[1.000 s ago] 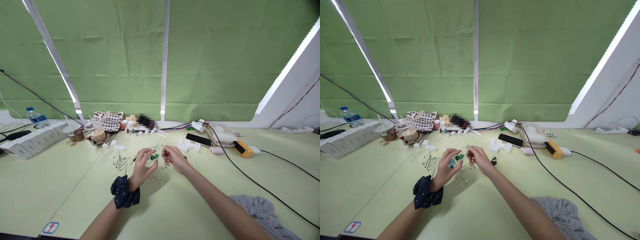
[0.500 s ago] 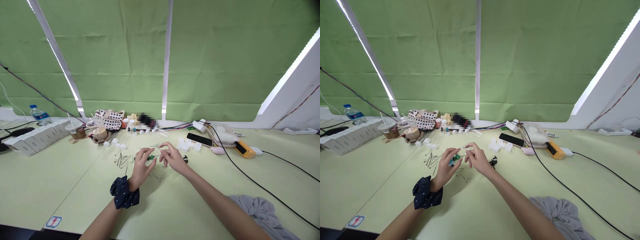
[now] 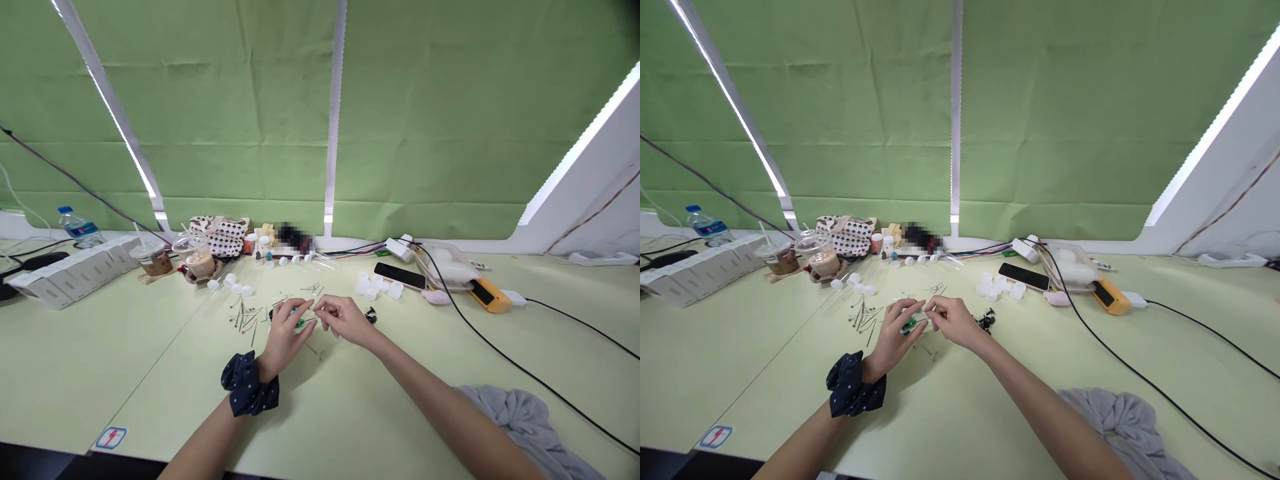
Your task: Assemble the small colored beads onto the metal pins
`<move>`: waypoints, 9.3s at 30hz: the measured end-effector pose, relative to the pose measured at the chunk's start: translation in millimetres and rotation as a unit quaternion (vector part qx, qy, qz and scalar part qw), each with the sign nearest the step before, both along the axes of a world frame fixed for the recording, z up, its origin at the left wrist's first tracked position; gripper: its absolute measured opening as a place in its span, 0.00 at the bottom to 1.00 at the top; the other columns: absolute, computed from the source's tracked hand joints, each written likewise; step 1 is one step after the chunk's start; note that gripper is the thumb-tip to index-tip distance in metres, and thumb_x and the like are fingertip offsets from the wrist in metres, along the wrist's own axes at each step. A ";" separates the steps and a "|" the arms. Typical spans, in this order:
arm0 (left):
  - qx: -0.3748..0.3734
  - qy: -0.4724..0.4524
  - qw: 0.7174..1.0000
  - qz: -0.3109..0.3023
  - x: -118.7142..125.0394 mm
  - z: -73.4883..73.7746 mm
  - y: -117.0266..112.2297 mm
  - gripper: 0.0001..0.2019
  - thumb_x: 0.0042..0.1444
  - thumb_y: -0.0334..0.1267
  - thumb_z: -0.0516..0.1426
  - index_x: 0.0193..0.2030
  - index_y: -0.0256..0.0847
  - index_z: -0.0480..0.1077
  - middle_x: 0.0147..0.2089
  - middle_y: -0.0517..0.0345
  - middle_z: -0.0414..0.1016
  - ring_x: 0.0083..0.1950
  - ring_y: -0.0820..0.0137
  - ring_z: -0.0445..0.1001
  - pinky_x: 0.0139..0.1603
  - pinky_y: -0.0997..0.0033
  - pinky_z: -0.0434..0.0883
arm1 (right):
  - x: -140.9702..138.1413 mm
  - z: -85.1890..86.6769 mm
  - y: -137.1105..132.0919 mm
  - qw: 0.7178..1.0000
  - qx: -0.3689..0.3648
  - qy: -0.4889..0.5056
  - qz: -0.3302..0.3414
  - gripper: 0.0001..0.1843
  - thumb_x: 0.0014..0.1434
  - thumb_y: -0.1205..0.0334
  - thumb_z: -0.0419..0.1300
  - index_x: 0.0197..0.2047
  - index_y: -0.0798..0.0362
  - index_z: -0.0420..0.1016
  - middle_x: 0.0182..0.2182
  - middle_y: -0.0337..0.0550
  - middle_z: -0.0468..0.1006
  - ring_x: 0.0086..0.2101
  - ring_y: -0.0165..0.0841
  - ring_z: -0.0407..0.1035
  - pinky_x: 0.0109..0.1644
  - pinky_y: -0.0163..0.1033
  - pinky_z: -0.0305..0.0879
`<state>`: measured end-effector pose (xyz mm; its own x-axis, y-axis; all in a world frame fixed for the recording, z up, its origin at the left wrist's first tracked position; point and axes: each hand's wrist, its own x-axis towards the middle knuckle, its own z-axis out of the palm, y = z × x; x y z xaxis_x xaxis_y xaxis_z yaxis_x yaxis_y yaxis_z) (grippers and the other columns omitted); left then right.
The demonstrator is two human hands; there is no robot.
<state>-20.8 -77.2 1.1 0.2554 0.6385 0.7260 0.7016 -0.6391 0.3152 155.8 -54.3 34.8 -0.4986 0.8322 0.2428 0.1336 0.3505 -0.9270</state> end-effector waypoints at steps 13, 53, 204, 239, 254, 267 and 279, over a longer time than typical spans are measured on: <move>-0.024 -0.157 0.986 0.040 -15.8 16.0 5.4 0.15 0.55 0.35 0.55 0.50 0.43 0.66 0.41 0.54 0.66 0.42 0.68 0.69 0.45 0.62 0.68 | -11.4 -40.0 0.8 0.958 0.080 -0.264 -0.075 0.04 0.47 0.63 0.64 0.26 0.54 0.74 0.32 0.42 0.70 0.34 0.31 0.65 0.37 0.35 0.59; -0.101 -0.186 0.977 -0.033 5.8 -5.1 -5.8 0.14 0.50 0.38 0.59 0.44 0.42 0.65 0.40 0.53 0.71 0.37 0.68 0.70 0.41 0.65 0.68 | 49.6 -14.1 58.3 0.891 0.158 -0.293 -0.309 0.10 0.57 0.67 0.54 0.42 0.53 0.71 0.40 0.49 0.68 0.42 0.37 0.64 0.44 0.40 0.58; -0.235 0.171 0.956 0.047 -47.1 -18.5 67.3 0.16 0.52 0.45 0.54 0.47 0.46 0.69 0.40 0.53 0.69 0.43 0.62 0.69 0.43 0.63 0.61 | 20.4 -34.6 43.6 0.906 0.095 -0.404 -0.079 0.08 0.55 0.64 0.56 0.39 0.51 0.73 0.41 0.47 0.73 0.45 0.39 0.64 0.48 0.45 0.53; -0.273 -0.051 0.956 -0.097 -30.2 -22.8 60.2 0.12 0.52 0.44 0.56 0.40 0.40 0.71 0.39 0.53 0.65 0.32 0.72 0.71 0.34 0.70 0.70 | -7.1 -43.1 29.5 0.997 0.044 0.023 -0.054 0.10 0.62 0.54 0.45 0.36 0.51 0.59 0.18 0.31 0.59 0.19 0.26 0.53 0.25 0.31 0.51; -0.317 -0.048 0.939 -0.120 -16.7 -22.1 51.9 0.17 0.51 0.48 0.56 0.40 0.36 0.73 0.23 0.58 0.72 0.24 0.72 0.67 0.27 0.74 0.63 | -3.7 -48.0 37.4 0.997 -0.020 0.060 -0.038 0.12 0.58 0.51 0.50 0.34 0.52 0.61 0.16 0.29 0.58 0.17 0.23 0.50 0.20 0.29 0.49; -0.301 -0.034 0.940 -0.154 -5.5 -15.3 42.9 0.15 0.52 0.45 0.56 0.40 0.38 0.74 0.36 0.52 0.76 0.28 0.72 0.67 0.32 0.72 0.66 | -2.3 -41.9 33.0 0.999 -0.005 0.014 -0.037 0.13 0.57 0.51 0.52 0.31 0.53 0.64 0.19 0.33 0.64 0.19 0.24 0.55 0.21 0.29 0.52; -0.344 -0.264 0.893 -0.123 -9.7 -20.7 51.5 0.18 0.53 0.50 0.53 0.37 0.36 0.72 0.37 0.50 0.75 0.27 0.73 0.71 0.32 0.71 0.70 | 29.0 -43.8 66.3 0.972 0.041 -0.106 -0.207 0.14 0.60 0.55 0.46 0.39 0.53 0.68 0.34 0.42 0.74 0.23 0.26 0.67 0.28 0.33 0.63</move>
<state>-30.5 -25.8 -19.6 0.1866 0.9517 0.2440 0.2040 -0.2805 0.9379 184.8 11.9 -9.0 -0.1709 0.9542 0.2454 0.4644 0.2976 -0.8341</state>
